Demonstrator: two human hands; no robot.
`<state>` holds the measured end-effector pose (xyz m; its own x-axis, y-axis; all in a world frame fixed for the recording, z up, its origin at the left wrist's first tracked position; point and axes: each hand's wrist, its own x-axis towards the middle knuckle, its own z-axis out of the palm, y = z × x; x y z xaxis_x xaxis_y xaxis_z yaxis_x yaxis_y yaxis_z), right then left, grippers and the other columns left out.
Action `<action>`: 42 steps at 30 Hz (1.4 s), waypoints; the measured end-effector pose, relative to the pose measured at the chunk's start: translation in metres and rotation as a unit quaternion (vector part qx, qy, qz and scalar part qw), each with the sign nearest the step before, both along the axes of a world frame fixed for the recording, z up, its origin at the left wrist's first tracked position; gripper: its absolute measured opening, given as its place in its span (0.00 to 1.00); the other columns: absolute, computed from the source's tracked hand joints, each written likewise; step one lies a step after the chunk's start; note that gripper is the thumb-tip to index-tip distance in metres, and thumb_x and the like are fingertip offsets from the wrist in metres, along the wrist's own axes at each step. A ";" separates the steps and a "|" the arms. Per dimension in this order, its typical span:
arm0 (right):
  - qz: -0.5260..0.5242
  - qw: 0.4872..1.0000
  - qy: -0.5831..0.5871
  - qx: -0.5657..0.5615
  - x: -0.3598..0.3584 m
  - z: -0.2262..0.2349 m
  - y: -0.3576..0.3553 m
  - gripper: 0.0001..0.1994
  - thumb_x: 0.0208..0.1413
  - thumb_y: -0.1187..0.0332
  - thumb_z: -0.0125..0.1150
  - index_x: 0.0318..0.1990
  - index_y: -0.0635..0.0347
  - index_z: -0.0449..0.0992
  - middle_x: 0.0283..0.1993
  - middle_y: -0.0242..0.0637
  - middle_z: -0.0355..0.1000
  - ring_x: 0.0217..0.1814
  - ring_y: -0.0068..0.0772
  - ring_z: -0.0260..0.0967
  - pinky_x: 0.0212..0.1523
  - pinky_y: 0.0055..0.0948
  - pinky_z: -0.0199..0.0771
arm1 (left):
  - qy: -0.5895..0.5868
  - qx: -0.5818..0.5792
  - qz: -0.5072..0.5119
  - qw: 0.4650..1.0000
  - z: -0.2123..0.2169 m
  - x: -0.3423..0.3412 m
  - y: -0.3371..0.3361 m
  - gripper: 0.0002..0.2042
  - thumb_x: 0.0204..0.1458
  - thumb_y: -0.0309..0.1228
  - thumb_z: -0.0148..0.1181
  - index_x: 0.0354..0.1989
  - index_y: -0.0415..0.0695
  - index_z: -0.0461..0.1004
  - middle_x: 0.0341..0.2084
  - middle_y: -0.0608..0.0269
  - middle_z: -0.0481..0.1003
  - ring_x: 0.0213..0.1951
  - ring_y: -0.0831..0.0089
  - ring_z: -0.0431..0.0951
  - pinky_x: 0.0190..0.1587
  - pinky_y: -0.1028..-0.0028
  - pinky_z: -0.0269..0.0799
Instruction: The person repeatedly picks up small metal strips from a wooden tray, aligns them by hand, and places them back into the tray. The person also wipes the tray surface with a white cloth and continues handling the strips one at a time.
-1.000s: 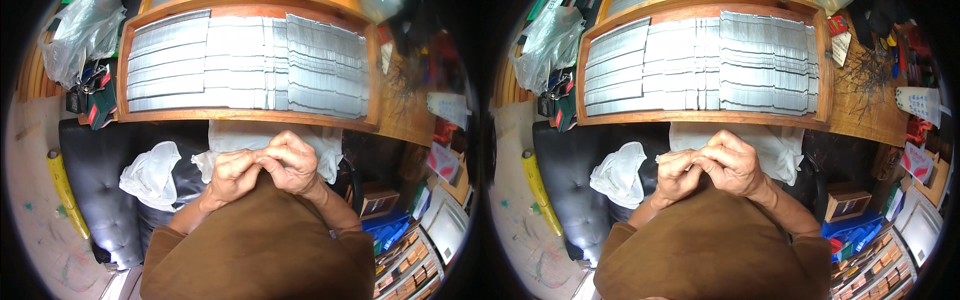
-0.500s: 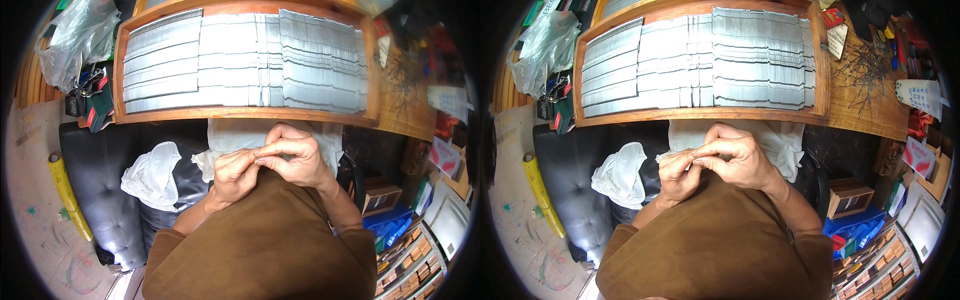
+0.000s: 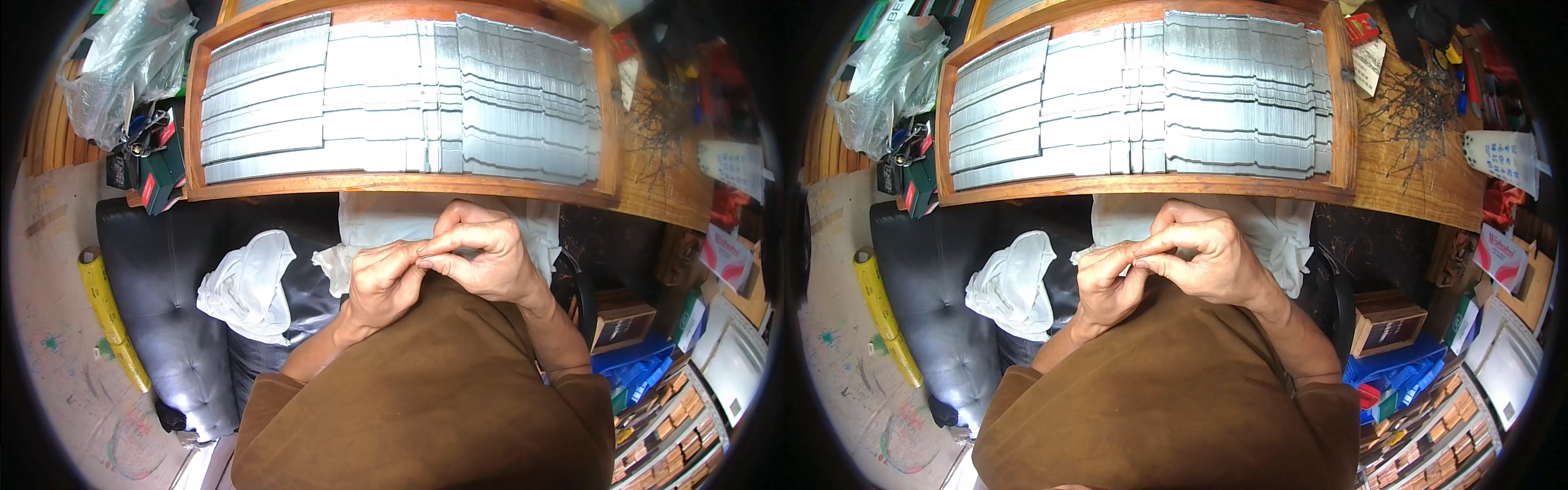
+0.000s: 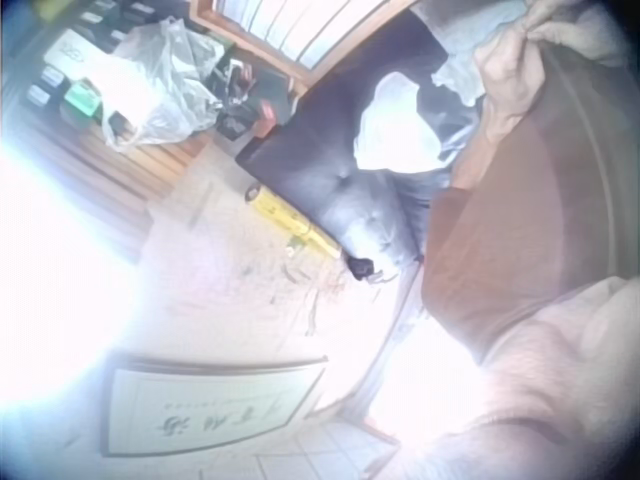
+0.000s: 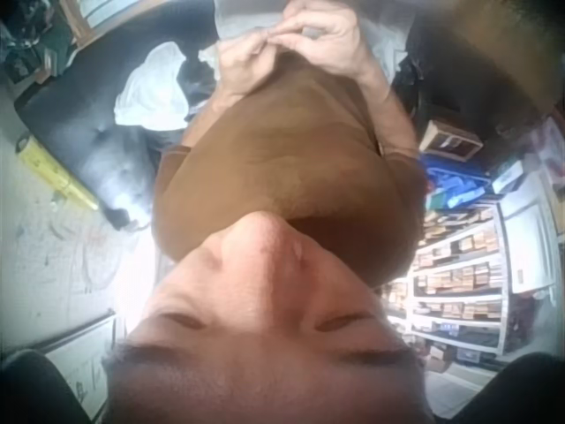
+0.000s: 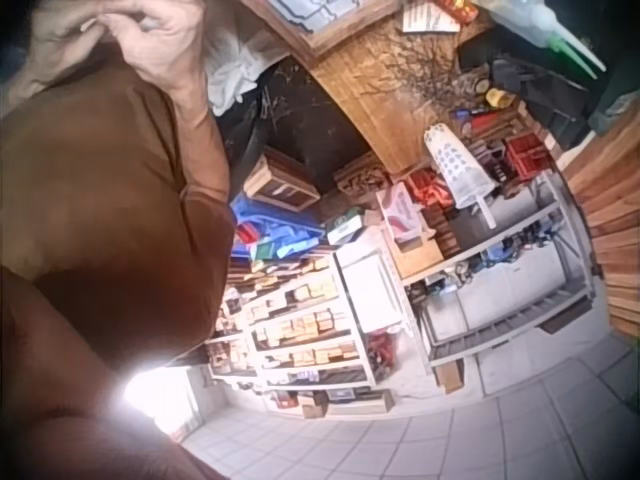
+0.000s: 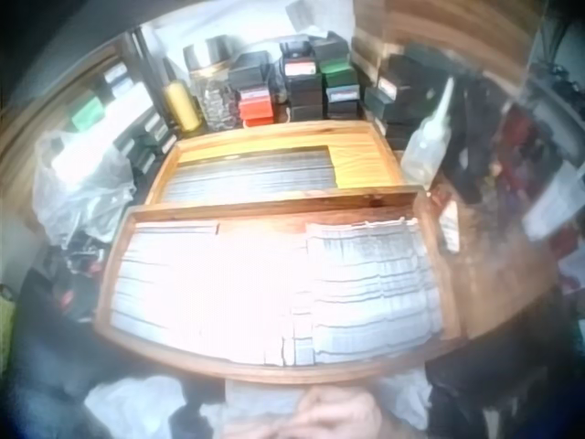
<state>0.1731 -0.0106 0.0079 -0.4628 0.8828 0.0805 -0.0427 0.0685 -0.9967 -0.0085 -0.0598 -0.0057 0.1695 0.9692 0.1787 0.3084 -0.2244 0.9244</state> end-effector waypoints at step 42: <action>-0.021 1.000 0.010 0.011 0.005 0.000 -0.003 0.05 0.47 0.80 0.73 0.31 0.65 0.81 0.30 0.36 0.77 0.33 0.29 0.76 0.34 0.25 0.75 | -0.022 -0.024 -0.029 0.999 -0.001 -0.002 -0.001 0.12 0.49 0.14 0.64 0.42 0.36 0.81 0.29 0.52 0.83 0.28 0.62 0.84 0.31 0.71 0.78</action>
